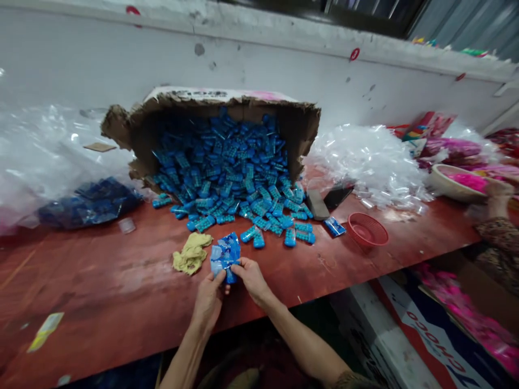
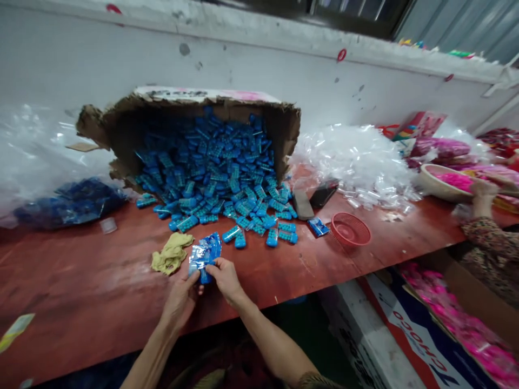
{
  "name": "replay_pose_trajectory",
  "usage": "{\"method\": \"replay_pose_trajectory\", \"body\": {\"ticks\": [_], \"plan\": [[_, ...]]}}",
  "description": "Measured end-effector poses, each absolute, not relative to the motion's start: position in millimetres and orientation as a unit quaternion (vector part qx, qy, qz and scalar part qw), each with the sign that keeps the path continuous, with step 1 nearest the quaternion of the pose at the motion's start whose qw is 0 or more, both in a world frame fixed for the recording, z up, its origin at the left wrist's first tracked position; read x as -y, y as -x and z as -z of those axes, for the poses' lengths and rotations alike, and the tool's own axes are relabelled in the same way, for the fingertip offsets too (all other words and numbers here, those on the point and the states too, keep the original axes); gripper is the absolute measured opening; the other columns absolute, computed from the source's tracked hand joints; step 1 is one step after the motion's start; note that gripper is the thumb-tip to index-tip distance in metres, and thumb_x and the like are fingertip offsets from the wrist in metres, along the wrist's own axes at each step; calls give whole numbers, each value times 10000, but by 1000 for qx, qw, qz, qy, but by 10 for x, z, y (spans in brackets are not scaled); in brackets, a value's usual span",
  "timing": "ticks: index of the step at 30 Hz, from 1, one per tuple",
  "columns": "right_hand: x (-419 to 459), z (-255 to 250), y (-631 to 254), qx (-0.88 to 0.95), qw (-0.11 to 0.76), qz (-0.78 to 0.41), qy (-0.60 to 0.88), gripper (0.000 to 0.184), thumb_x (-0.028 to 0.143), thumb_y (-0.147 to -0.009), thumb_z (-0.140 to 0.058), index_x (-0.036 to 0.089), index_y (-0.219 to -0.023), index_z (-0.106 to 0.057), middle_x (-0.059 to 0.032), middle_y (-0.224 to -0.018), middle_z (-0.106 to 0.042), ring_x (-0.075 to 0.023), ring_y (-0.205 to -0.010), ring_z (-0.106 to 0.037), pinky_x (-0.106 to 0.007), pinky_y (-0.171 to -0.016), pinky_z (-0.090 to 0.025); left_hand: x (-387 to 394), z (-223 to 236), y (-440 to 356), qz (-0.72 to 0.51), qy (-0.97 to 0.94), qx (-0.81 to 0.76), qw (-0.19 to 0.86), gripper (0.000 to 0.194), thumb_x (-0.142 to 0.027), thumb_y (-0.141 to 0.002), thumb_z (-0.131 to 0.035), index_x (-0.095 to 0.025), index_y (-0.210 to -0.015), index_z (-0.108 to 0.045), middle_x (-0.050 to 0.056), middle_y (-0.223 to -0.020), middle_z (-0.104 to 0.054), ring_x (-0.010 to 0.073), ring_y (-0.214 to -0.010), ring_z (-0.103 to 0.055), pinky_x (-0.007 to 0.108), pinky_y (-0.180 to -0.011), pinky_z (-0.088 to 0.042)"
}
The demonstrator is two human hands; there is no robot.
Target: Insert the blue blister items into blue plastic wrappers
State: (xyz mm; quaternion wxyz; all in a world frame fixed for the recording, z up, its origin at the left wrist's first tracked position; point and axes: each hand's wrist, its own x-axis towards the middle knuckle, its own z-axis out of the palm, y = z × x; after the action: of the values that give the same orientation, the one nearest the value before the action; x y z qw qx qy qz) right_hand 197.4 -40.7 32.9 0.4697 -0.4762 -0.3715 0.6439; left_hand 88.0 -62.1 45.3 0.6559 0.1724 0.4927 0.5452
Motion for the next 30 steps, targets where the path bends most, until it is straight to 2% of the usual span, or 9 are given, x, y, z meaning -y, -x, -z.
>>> {"method": "replay_pose_trajectory", "body": {"ticks": [4,8,16,20,22,23,25,28,30], "plan": [[449,-242,-1940,409,479,-589,506,204,399,-649,-610,216,-598,-535,40,-552,-513,-138,-538,-428,-297,-558,-365,585,-320,-880,-558,-199,-528,609,310,-307,-472,-822,-107,-644,-658,17,-541,-605,93,-424,-489,203,-390,-405],[480,-258,-1938,454,486,-534,521,295,477,-670,-606,259,-526,-469,35,-516,-469,-172,-512,-411,-320,-515,-348,547,-307,-845,-549,-259,-551,573,247,-317,-544,-793,-131,-654,-674,27,-573,-627,112,-460,-534,220,-423,-461],[586,-381,-2084,511,465,-496,525,322,441,-807,-512,202,-595,-467,44,-577,-441,-110,-573,-419,-244,-578,-367,661,-528,-801,-509,-232,-476,678,346,-328,-539,-809,-118,-764,-651,15,-588,-630,102,-469,-559,186,-413,-421],[388,-437,-2253,640,384,-453,488,383,412,-906,-391,174,-654,-554,6,-639,-538,-130,-646,-503,-244,-624,-394,672,-502,-792,-512,-152,-486,692,297,-296,-553,-805,-124,-709,-621,1,-556,-608,79,-430,-512,175,-381,-386],[148,-508,-2361,711,346,-315,525,282,303,-919,-400,160,-859,-635,-58,-878,-636,-178,-863,-554,-291,-781,-403,676,-509,-807,-511,-106,-489,699,276,-279,-578,-796,-133,-715,-606,-8,-543,-592,77,-424,-499,171,-366,-370],[8,-541,-2416,743,306,-234,547,237,243,-904,-430,164,-998,-634,-93,-1056,-627,-214,-996,-528,-331,-848,-379,681,-517,-817,-511,-83,-489,702,261,-271,-599,-787,-140,-720,-596,-15,-536,-582,75,-420,-492,167,-359,-362],[-258,-571,-2511,776,198,-106,589,373,142,-872,-445,176,-1231,-540,-149,-1312,-503,-296,-1180,-418,-430,-918,-318,697,-534,-831,-508,-44,-485,710,217,-256,-656,-754,-154,-738,-580,-22,-534,-567,73,-420,-489,158,-354,-358],[-496,-525,-2594,810,64,-47,582,375,139,-875,-435,156,-1234,-542,-181,-1219,-555,-338,-1166,-405,-483,-906,-279,732,-544,-833,-485,-15,-476,733,132,-238,-747,-682,-165,-769,-574,-7,-561,-573,83,-443,-514,157,-367,-384],[-512,-473,-2608,815,33,-38,577,345,174,-894,-416,154,-1208,-558,-170,-1118,-594,-323,-1085,-445,-472,-881,-277,752,-541,-831,-471,-2,-473,745,98,-236,-795,-634,-165,-770,-571,3,-569,-574,90,-459,-531,160,-382,-407]]}}
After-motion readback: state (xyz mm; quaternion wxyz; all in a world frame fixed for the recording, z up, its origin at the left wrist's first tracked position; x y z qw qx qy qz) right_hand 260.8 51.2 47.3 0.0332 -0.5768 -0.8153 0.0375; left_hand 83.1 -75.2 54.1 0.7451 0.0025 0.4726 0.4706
